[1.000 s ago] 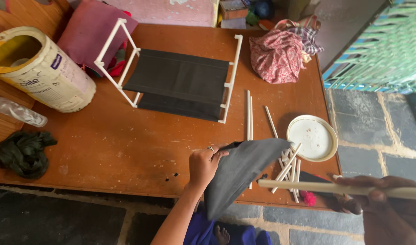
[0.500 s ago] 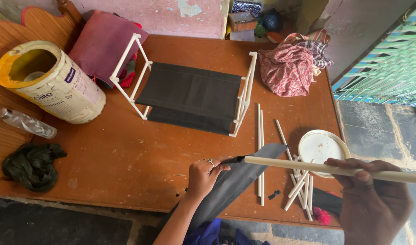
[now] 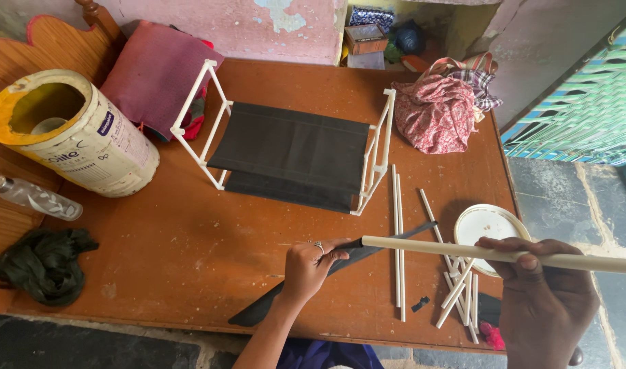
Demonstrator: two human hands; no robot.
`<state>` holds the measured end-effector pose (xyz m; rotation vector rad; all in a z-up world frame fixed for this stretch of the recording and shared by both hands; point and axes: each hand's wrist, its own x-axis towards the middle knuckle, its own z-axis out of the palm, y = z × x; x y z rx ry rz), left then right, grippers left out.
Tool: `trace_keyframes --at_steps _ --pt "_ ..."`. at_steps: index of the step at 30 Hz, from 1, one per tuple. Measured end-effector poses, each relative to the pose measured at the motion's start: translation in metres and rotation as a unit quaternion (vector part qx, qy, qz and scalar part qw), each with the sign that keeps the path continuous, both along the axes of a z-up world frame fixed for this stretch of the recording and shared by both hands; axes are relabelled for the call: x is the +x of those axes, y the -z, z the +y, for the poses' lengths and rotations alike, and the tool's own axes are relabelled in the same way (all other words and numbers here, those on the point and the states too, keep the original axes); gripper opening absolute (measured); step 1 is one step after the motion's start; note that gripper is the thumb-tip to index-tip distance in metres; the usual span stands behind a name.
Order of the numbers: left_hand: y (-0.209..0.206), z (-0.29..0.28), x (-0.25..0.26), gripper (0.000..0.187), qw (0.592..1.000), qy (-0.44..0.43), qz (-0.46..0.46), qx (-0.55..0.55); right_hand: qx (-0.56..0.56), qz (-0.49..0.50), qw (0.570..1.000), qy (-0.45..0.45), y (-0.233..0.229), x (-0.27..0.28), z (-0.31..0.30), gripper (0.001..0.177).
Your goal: The person assembles a small two-tiered stand using white PVC pipes and black fabric. They connect pipe segments with elbow joints, insert rods into fabric sleeves, and attach the fabric layers to the frame. The person works on a wooden table in a room with tiled flooring.
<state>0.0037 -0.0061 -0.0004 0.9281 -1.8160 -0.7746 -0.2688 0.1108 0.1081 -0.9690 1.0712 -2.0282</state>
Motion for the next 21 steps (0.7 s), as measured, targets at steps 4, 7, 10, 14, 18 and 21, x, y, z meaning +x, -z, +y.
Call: trace_keyframes --at_steps 4,7,10,14,18,21 --pt "0.001 -0.004 0.003 0.019 1.0 0.009 0.014 -0.019 0.092 0.075 0.993 0.026 -0.01 0.011 -0.005 0.012" --pt "0.005 -0.005 0.003 0.021 0.999 -0.001 -0.033 0.022 0.088 0.088 0.992 0.021 -0.013 0.021 -0.013 0.015" --pt "0.01 -0.004 0.0 0.023 1.0 0.007 -0.014 0.022 0.089 0.079 0.993 0.03 -0.01 0.035 -0.02 0.016" --pt "0.016 -0.006 -0.001 0.021 1.0 0.015 0.008 -0.011 0.108 0.122 0.987 0.012 -0.008 0.044 -0.028 0.016" --pt "0.017 -0.004 -0.005 0.024 0.999 0.004 -0.022 0.026 0.149 0.129 0.98 0.003 -0.006 0.051 -0.034 0.017" --pt "0.018 0.0 -0.007 0.022 1.0 -0.003 0.004 0.003 0.145 0.156 0.977 -0.01 -0.001 0.058 -0.039 0.017"
